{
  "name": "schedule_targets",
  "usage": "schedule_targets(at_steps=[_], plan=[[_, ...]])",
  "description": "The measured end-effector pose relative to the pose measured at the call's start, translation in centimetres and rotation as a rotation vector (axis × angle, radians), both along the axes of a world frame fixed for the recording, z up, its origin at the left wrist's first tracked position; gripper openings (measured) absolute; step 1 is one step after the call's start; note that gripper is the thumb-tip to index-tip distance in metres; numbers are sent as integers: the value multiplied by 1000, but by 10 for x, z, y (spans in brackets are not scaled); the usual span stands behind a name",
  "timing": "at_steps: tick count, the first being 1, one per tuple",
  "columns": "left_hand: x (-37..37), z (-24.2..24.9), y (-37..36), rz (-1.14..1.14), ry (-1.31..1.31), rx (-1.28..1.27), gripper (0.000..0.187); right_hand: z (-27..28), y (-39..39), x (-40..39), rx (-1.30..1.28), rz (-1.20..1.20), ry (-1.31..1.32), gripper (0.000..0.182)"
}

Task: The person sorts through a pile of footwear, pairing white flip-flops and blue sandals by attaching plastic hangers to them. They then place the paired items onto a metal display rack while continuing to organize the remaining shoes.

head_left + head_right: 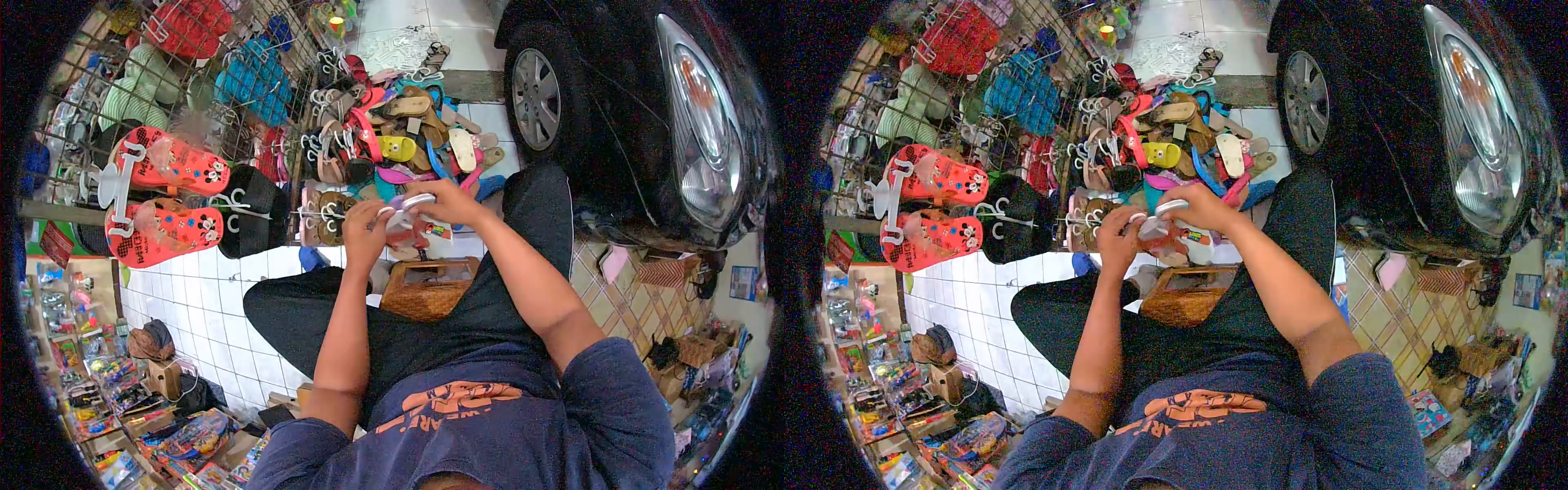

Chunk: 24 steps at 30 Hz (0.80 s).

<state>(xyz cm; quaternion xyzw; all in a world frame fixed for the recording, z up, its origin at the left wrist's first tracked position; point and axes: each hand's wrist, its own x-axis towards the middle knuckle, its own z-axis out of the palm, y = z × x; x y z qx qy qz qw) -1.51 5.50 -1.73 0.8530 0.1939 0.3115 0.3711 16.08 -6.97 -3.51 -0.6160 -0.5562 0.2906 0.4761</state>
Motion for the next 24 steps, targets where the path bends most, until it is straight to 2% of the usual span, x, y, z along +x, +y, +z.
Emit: schedule_targets(at_steps=[2,7,11,13,18,20,22,24], plan=[[-3,-5,0,34,17,-30,12,4,1,1,27,49,70,24],[-3,-2,-6,15,35,-427,9,1,0,0,-6,91,25,24],[-2,17,-14,-33,73,-335,8,-3,-1,0,-50,141,-38,24],[-2,6,-9,-36,69,-104,8,-6,-1,0,-34,138,-40,23],[-2,-1,-9,22,73,-148,8,-7,0,-1,-8,161,-48,23],[-3,3,-10,48,83,-169,8,-13,1,-2,29,46,-139,24],[-3,12,-11,68,152,-306,8,-17,2,-1,49,-24,-112,24],[-3,5,-7,60,132,-218,8,-12,2,0,69,-91,-87,25]])
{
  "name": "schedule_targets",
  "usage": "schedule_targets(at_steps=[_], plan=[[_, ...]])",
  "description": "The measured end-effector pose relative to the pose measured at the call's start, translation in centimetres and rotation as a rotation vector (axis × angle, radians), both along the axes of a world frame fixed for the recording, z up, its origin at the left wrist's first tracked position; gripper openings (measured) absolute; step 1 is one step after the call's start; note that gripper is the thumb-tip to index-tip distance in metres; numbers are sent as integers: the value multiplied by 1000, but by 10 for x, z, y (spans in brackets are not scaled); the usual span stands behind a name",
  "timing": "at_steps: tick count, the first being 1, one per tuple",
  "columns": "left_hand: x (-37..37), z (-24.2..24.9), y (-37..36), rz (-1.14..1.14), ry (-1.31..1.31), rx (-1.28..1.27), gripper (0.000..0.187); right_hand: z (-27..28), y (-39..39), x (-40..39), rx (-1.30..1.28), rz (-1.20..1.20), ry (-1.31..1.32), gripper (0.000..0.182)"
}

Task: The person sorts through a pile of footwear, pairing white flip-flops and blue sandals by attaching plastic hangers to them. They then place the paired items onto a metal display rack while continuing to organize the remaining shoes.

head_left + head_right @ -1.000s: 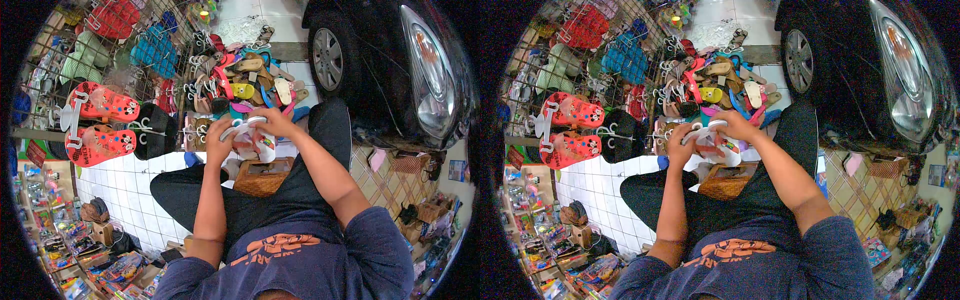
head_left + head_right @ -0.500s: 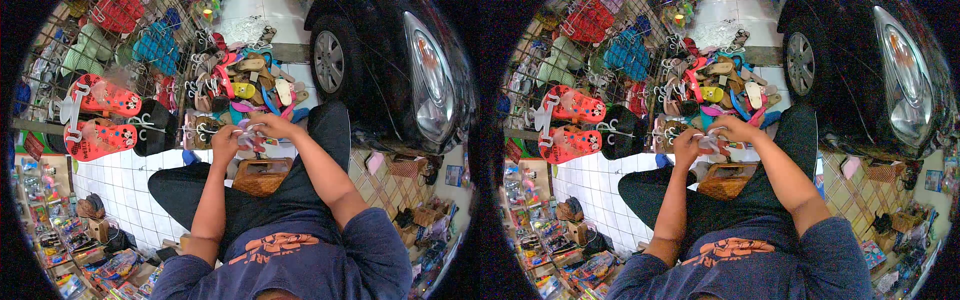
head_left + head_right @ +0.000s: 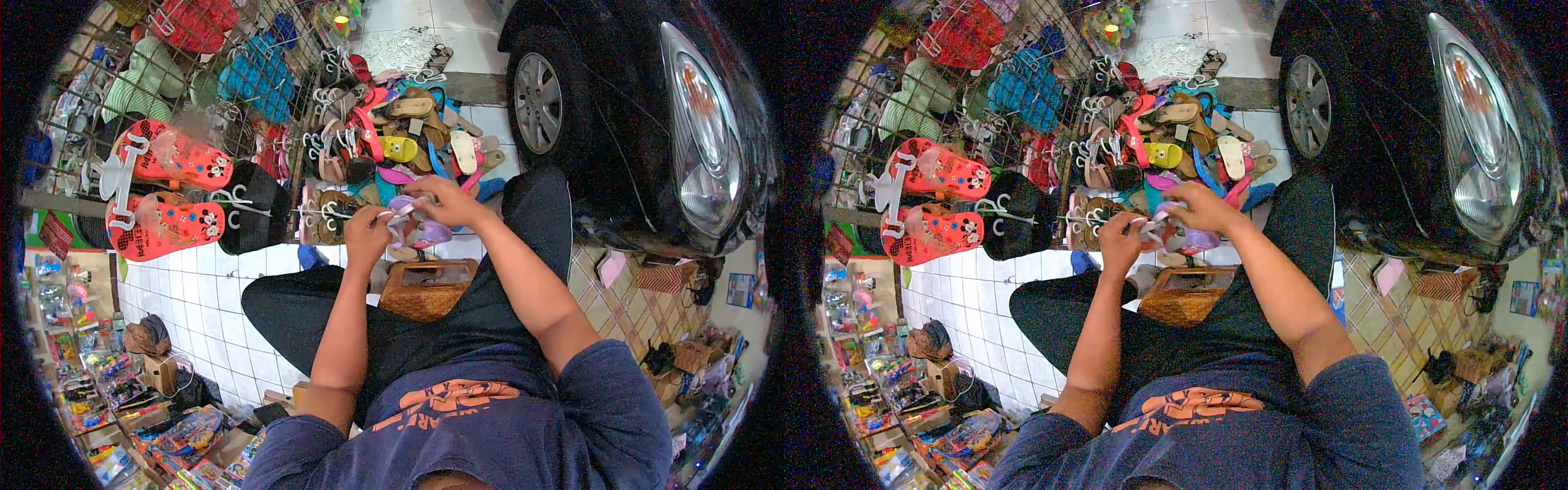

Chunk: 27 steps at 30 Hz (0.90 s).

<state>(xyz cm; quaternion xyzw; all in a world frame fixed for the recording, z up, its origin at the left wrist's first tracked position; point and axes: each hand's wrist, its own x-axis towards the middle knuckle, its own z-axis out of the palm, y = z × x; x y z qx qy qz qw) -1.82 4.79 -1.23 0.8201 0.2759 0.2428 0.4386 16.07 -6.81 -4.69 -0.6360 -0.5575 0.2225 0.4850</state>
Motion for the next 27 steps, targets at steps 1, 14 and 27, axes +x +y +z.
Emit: schedule_targets(at_steps=[1,14,27], plan=[[0,-4,2,-11,-19,87,9,8,-2,1,-6,-29,-81,28],[4,-3,9,109,-167,399,6,24,9,-42,107,-273,-265,32],[4,2,0,212,-204,295,7,19,21,-83,-140,-340,81,50]])
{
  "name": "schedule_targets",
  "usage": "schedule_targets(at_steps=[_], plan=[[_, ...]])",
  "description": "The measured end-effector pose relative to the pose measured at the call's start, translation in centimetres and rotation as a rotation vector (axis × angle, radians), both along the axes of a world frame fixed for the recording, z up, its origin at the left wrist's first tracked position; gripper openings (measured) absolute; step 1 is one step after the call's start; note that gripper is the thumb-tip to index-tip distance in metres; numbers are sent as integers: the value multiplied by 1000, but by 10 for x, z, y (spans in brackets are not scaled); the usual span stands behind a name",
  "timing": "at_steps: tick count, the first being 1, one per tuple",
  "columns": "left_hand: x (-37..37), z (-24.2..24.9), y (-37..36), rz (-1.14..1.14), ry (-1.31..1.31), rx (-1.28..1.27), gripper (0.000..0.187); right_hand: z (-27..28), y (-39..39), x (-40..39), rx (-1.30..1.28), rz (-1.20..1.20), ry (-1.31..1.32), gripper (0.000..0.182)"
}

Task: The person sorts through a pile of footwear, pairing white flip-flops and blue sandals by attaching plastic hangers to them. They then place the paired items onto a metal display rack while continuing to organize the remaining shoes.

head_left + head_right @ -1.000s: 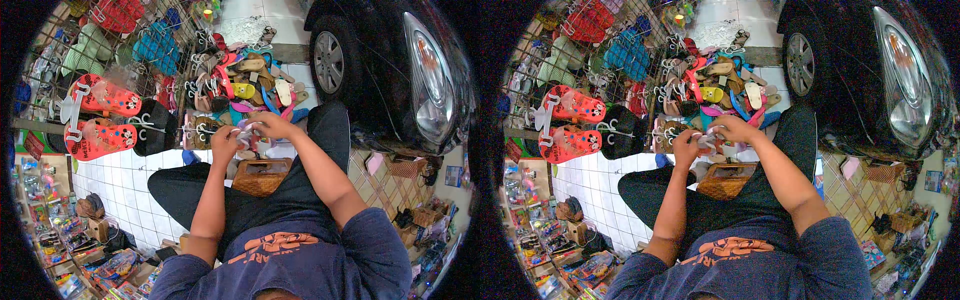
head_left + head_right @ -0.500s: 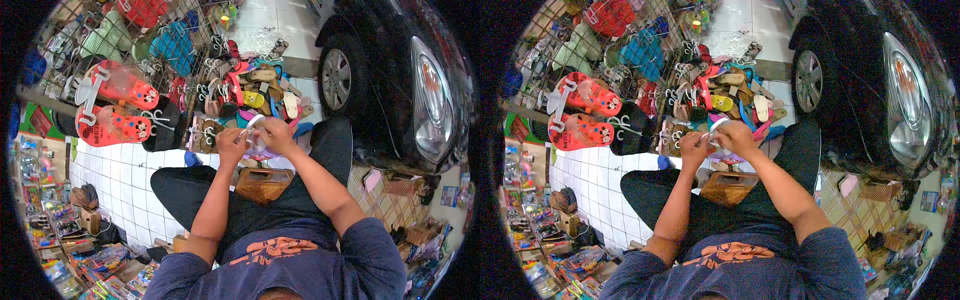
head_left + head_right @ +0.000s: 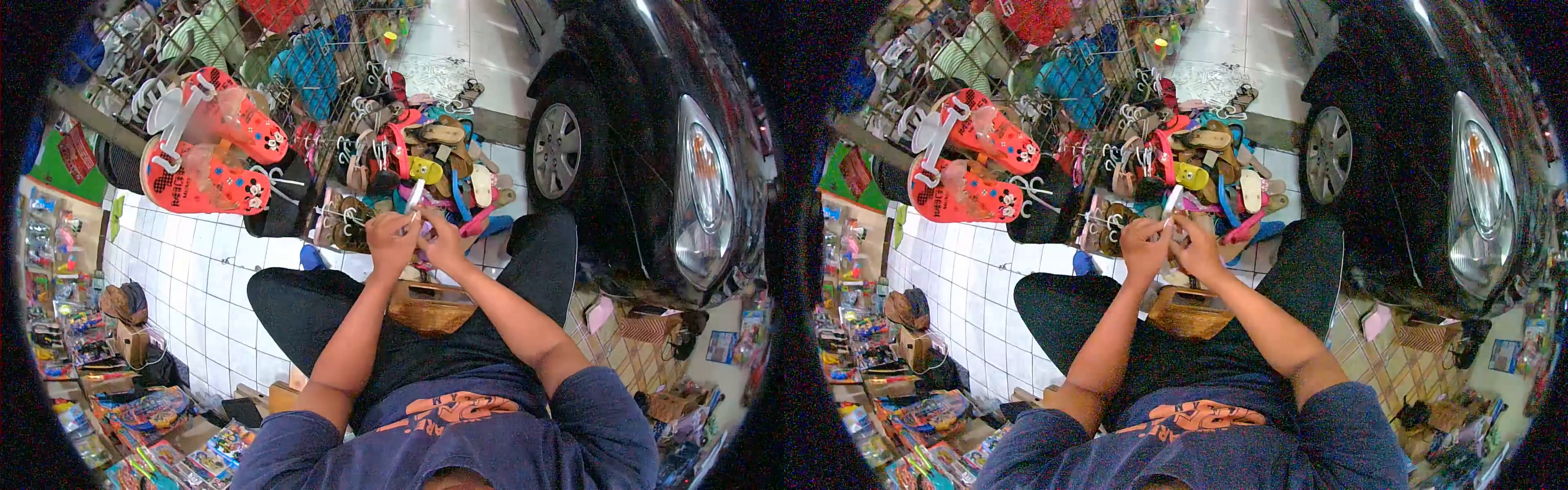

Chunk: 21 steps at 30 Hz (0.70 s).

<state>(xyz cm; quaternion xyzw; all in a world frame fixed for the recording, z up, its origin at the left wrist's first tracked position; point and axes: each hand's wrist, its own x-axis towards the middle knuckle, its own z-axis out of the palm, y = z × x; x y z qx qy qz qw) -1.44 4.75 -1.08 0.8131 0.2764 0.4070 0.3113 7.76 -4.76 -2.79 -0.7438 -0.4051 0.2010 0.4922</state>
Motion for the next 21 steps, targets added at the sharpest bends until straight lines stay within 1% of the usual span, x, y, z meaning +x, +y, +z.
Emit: schedule_targets(at_steps=[2,3,5,6,9,12,14,15,16,18,19,21], plan=[[1,7,-3,18,-14,12,7,-3,2,1,97,-27,-14,48],[1,8,-3,22,-18,12,7,1,3,0,96,-22,-18,48],[1,11,-3,1,-18,7,7,9,4,-1,102,-28,66,47],[0,12,-4,6,-22,6,7,5,5,0,101,-23,63,47],[0,18,-2,-1,-32,-21,8,-3,9,4,118,-55,26,47],[-1,28,-1,-6,-10,31,11,-1,11,10,205,-38,-78,43],[-2,38,0,-81,-59,-21,17,3,13,13,276,-74,14,48],[-4,43,1,-75,-63,-20,17,8,16,12,351,-90,82,49],[-7,47,3,-73,-86,2,20,14,16,13,351,-82,79,49],[-13,52,7,-62,-110,25,23,32,15,12,232,-105,63,49],[-16,54,10,-33,-172,34,24,42,18,11,247,-103,-1,49],[-19,54,14,8,-312,26,27,56,26,7,264,-90,-17,50]])
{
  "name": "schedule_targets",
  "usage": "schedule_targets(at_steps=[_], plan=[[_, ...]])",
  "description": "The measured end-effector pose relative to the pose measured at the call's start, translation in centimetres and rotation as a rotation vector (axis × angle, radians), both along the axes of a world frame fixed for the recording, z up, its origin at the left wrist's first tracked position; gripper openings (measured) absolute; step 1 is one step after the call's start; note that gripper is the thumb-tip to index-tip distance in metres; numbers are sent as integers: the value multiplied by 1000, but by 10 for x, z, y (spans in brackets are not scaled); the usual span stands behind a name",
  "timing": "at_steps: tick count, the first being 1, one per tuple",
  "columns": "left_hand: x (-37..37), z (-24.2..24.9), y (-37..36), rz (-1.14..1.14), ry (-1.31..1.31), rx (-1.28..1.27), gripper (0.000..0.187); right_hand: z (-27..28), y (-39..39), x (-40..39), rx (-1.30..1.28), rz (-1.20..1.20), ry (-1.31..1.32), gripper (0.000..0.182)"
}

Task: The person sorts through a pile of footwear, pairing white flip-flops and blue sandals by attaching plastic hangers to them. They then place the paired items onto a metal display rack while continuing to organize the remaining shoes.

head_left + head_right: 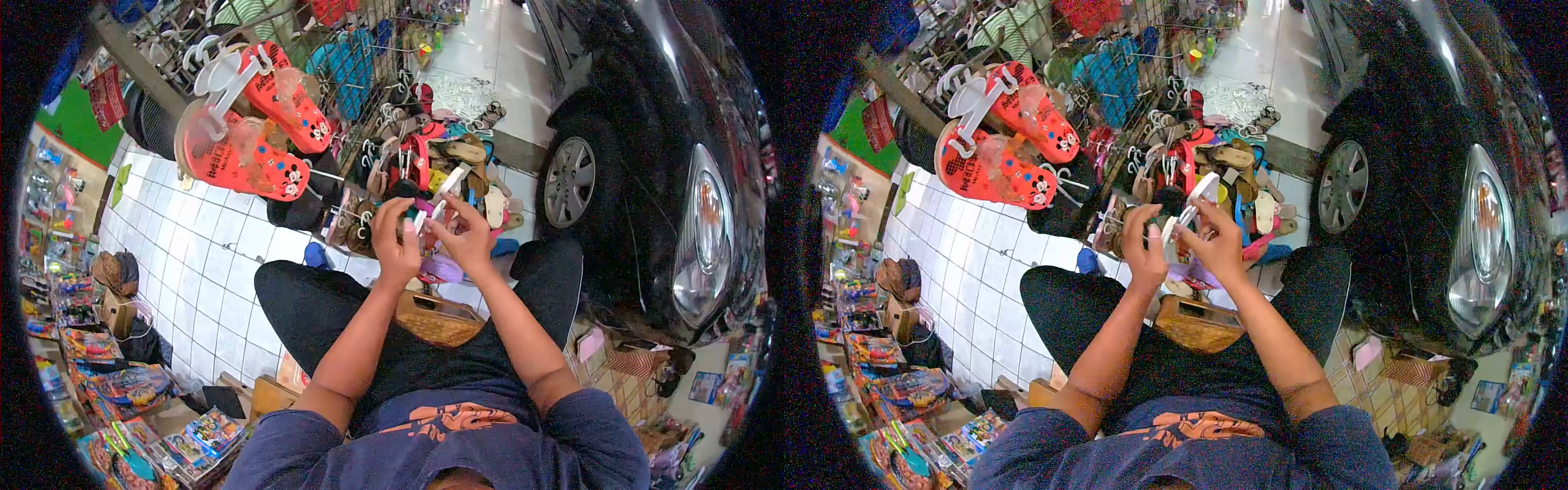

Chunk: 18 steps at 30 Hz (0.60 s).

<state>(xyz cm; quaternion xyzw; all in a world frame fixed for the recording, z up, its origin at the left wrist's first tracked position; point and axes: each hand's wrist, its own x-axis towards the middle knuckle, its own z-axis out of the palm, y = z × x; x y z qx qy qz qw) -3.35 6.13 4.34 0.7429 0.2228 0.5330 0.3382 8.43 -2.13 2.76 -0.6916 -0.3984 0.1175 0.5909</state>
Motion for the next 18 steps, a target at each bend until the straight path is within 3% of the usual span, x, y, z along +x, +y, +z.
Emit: schedule_targets(at_steps=[3,5,7,9,13,14,18], plan=[[-8,1,2,32,-160,-88,24,21,13,-9,-15,43,42,53],[-14,3,9,75,-160,-8,25,36,25,-19,35,61,-31,53],[-21,12,10,283,-137,132,29,53,35,-29,44,75,-38,53],[-34,22,8,307,-113,148,30,61,47,-34,112,97,-181,52],[-56,37,-1,325,-155,123,31,71,68,-47,193,145,-231,53],[-59,37,-1,361,-145,138,31,73,65,-52,92,201,-43,53],[-62,41,1,410,-189,81,30,75,82,-66,118,222,-123,53]])
